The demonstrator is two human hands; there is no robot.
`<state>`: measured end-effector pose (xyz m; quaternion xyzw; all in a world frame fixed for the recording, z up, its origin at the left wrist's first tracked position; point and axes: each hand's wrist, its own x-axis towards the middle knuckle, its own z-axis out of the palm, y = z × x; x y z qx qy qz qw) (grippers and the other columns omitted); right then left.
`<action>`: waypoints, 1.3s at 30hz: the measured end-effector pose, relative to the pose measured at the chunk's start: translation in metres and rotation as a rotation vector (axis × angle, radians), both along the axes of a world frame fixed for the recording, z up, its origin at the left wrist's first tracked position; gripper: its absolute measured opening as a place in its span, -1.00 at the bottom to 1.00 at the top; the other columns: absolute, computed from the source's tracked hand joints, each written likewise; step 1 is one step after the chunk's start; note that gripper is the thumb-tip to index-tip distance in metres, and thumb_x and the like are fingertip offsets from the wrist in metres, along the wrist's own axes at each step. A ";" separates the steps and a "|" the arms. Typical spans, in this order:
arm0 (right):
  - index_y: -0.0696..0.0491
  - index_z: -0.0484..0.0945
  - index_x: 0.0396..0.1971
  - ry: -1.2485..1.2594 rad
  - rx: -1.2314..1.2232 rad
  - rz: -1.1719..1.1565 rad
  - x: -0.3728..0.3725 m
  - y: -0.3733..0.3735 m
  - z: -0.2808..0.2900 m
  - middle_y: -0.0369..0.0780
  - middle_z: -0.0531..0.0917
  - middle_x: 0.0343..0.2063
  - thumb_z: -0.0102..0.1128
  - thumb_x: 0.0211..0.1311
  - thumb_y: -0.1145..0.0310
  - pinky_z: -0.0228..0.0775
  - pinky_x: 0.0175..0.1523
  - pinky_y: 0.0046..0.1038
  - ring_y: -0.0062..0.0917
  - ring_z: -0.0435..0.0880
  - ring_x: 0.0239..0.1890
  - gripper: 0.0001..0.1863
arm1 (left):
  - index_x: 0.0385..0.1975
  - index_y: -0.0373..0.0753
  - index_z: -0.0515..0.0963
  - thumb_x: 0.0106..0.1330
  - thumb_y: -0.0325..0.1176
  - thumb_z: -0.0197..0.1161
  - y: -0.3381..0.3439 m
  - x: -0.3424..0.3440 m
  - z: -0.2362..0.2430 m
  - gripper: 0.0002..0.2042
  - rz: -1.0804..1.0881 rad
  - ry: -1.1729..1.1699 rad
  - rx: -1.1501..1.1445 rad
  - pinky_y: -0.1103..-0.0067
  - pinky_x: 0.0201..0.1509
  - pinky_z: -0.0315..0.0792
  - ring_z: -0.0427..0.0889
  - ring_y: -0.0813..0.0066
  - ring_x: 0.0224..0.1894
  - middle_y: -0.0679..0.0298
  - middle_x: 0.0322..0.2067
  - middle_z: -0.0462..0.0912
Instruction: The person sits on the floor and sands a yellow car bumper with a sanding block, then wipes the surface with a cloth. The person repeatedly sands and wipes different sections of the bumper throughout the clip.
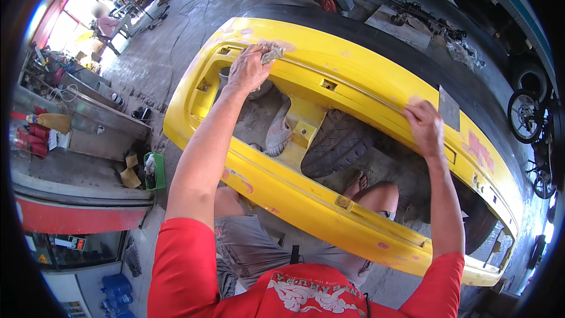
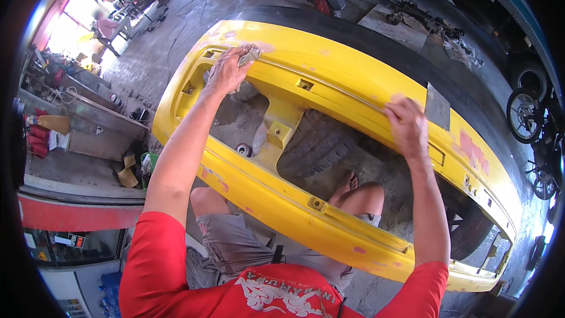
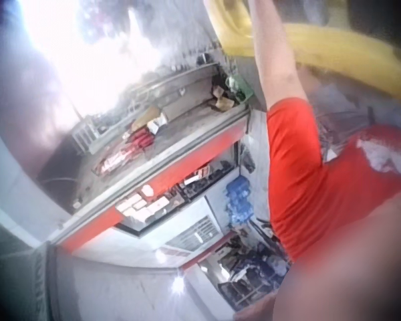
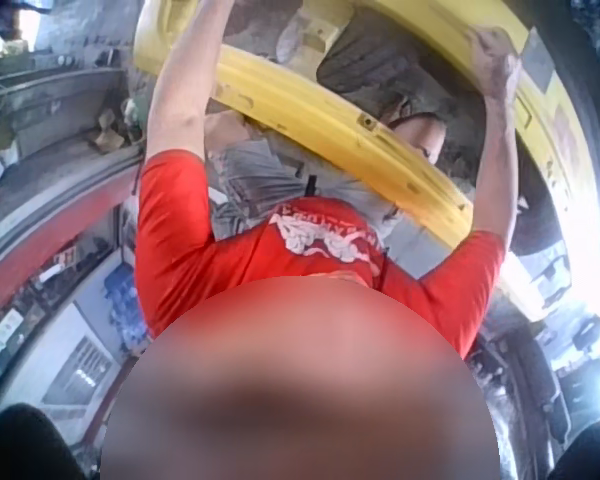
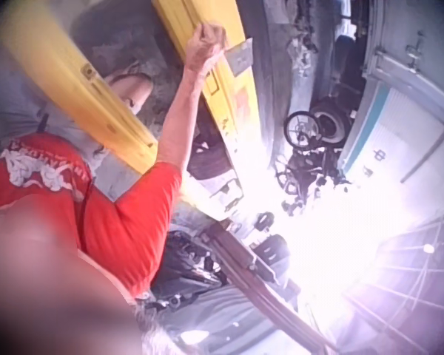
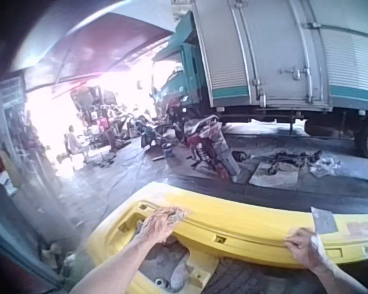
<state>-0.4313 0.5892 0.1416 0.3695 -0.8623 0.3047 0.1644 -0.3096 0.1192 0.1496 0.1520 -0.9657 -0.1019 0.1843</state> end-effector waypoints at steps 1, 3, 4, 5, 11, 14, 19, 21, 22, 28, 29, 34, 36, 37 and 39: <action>0.12 0.81 -0.29 -0.019 0.054 -0.032 -0.001 -0.023 0.001 -0.17 0.74 -0.33 0.47 0.29 0.42 0.59 -0.05 -0.23 -0.21 0.78 -0.20 -0.91 | 0.23 -0.23 0.70 0.47 -0.11 0.38 -0.007 0.001 -0.004 -0.56 -0.007 0.017 0.008 0.27 0.48 0.45 0.61 0.07 0.35 0.09 0.27 0.66; 0.10 0.80 -0.34 -0.118 0.008 -0.035 -0.005 -0.063 0.002 -0.17 0.75 -0.33 0.47 0.28 0.36 0.59 -0.04 -0.20 -0.21 0.79 -0.19 -0.88 | 0.20 -0.28 0.71 0.44 -0.13 0.42 -0.010 0.000 -0.013 -0.55 0.001 0.049 -0.004 0.25 0.46 0.46 0.61 0.02 0.33 0.06 0.27 0.66; 0.09 0.80 -0.37 -0.197 0.020 -0.069 -0.007 -0.081 0.003 -0.17 0.75 -0.33 0.47 0.27 0.33 0.59 -0.03 -0.19 -0.20 0.79 -0.19 -0.86 | 0.20 -0.28 0.71 0.43 -0.14 0.43 -0.009 0.000 -0.017 -0.55 0.004 0.076 -0.016 0.25 0.46 0.46 0.61 0.03 0.33 0.07 0.27 0.66; 0.09 0.79 -0.38 -0.200 0.018 -0.061 -0.009 -0.100 0.004 -0.18 0.75 -0.33 0.46 0.27 0.31 0.59 -0.03 -0.19 -0.20 0.79 -0.19 -0.84 | 0.20 -0.27 0.71 0.42 -0.14 0.43 -0.008 0.000 -0.020 -0.55 0.009 0.089 -0.031 0.25 0.46 0.46 0.61 0.03 0.33 0.07 0.27 0.66; 0.05 0.78 -0.28 -0.113 0.066 0.133 0.018 -0.132 0.010 -0.15 0.76 -0.25 0.42 0.32 0.24 0.59 0.00 -0.16 -0.13 0.76 -0.09 -0.81 | 0.14 -0.28 0.72 0.41 0.01 0.42 -0.008 0.005 -0.005 -0.50 -0.063 0.065 -0.072 0.17 0.42 0.48 0.61 -0.02 0.30 0.02 0.22 0.67; 0.06 0.79 -0.21 -0.052 0.045 0.153 0.041 -0.053 0.002 -0.12 0.74 -0.25 0.48 0.27 0.32 0.58 0.05 -0.17 -0.16 0.74 -0.07 -0.83 | 0.14 -0.29 0.72 0.44 0.04 0.40 -0.004 -0.007 0.012 -0.48 -0.030 -0.077 0.070 0.17 0.42 0.47 0.60 -0.03 0.32 -0.02 0.23 0.66; 0.13 0.75 -0.06 -0.252 -0.127 -0.331 -0.010 0.159 -0.035 -0.23 0.76 -0.18 0.39 0.44 0.51 0.61 0.01 -0.42 -0.49 0.76 -0.12 -0.85 | -0.07 -0.30 0.76 0.48 -0.05 0.37 0.035 -0.042 0.013 -0.62 -0.009 0.296 -0.244 0.15 0.20 0.62 0.76 -0.03 0.06 -0.02 -0.03 0.79; 0.14 0.75 0.02 -0.185 -0.101 -0.602 -0.041 0.233 -0.049 -0.21 0.78 -0.07 0.29 0.60 0.38 0.57 0.10 -0.44 -0.52 0.73 -0.05 -0.81 | -0.19 -0.29 0.76 0.50 -0.09 0.36 0.059 -0.061 0.011 -0.67 -0.215 0.236 -0.079 0.18 0.09 0.65 0.79 0.08 -0.09 0.02 -0.19 0.81; 0.13 0.75 0.05 -0.224 -0.030 -0.672 -0.048 0.260 -0.058 -0.22 0.79 -0.04 0.26 0.63 0.35 0.58 0.09 -0.42 -0.52 0.74 -0.03 -0.78 | -0.25 -0.29 0.77 0.50 -0.11 0.36 0.071 -0.070 0.010 -0.68 -0.298 0.171 0.020 0.19 0.03 0.67 0.81 0.13 -0.16 0.04 -0.27 0.81; 0.10 0.76 0.11 -0.047 0.108 -0.447 -0.059 0.307 -0.094 -0.19 0.82 0.00 0.25 0.65 0.26 0.60 0.11 -0.43 -0.47 0.79 -0.02 -0.72 | -0.29 -0.17 0.79 0.55 -0.05 0.33 0.111 -0.090 0.006 -0.68 -0.209 -0.249 0.302 0.38 -0.16 0.65 0.73 0.46 -0.34 0.27 -0.41 0.77; 0.09 0.76 0.12 -0.038 0.087 -0.484 -0.058 0.308 -0.095 -0.18 0.82 0.02 0.25 0.65 0.26 0.61 0.12 -0.43 -0.46 0.80 0.00 -0.72 | -0.33 -0.15 0.77 0.50 0.00 0.42 0.111 -0.090 0.005 -0.67 -0.207 -0.244 0.235 0.49 -0.22 0.64 0.69 0.60 -0.40 0.33 -0.46 0.74; -0.01 0.76 0.22 -0.056 0.081 -0.542 -0.060 0.320 -0.099 -0.20 0.83 0.11 0.22 0.67 0.21 0.63 0.19 -0.42 -0.43 0.82 0.12 -0.68 | -0.38 -0.22 0.73 0.23 -0.15 0.62 0.107 -0.097 -0.007 -0.72 -0.257 -0.169 0.283 0.58 -0.32 0.60 0.67 0.61 -0.49 0.35 -0.52 0.72; -0.02 0.75 0.23 -0.042 0.110 -0.557 -0.062 0.324 -0.102 -0.20 0.83 0.12 0.21 0.67 0.21 0.62 0.20 -0.42 -0.43 0.82 0.13 -0.67 | -0.46 -0.25 0.69 0.19 -0.30 0.56 0.103 -0.101 -0.008 -0.81 -0.240 -0.201 0.457 0.49 -0.47 0.56 0.67 0.55 -0.57 0.28 -0.58 0.71; -0.02 0.75 0.23 -0.043 0.121 -0.554 -0.063 0.326 -0.104 -0.21 0.82 0.12 0.21 0.67 0.21 0.62 0.21 -0.43 -0.43 0.82 0.14 -0.67 | -0.48 -0.26 0.68 0.16 -0.28 0.58 0.101 -0.103 -0.008 -0.78 -0.240 -0.212 0.487 0.48 -0.45 0.56 0.67 0.55 -0.56 0.28 -0.59 0.71; -0.02 0.75 0.24 0.142 0.307 -0.506 -0.064 0.329 -0.104 -0.21 0.82 0.12 0.21 0.67 0.20 0.61 0.23 -0.43 -0.45 0.81 0.15 -0.67 | -0.50 -0.27 0.68 0.15 -0.30 0.57 0.098 -0.104 -0.009 -0.79 -0.252 -0.202 0.468 0.49 -0.46 0.56 0.67 0.55 -0.57 0.28 -0.59 0.71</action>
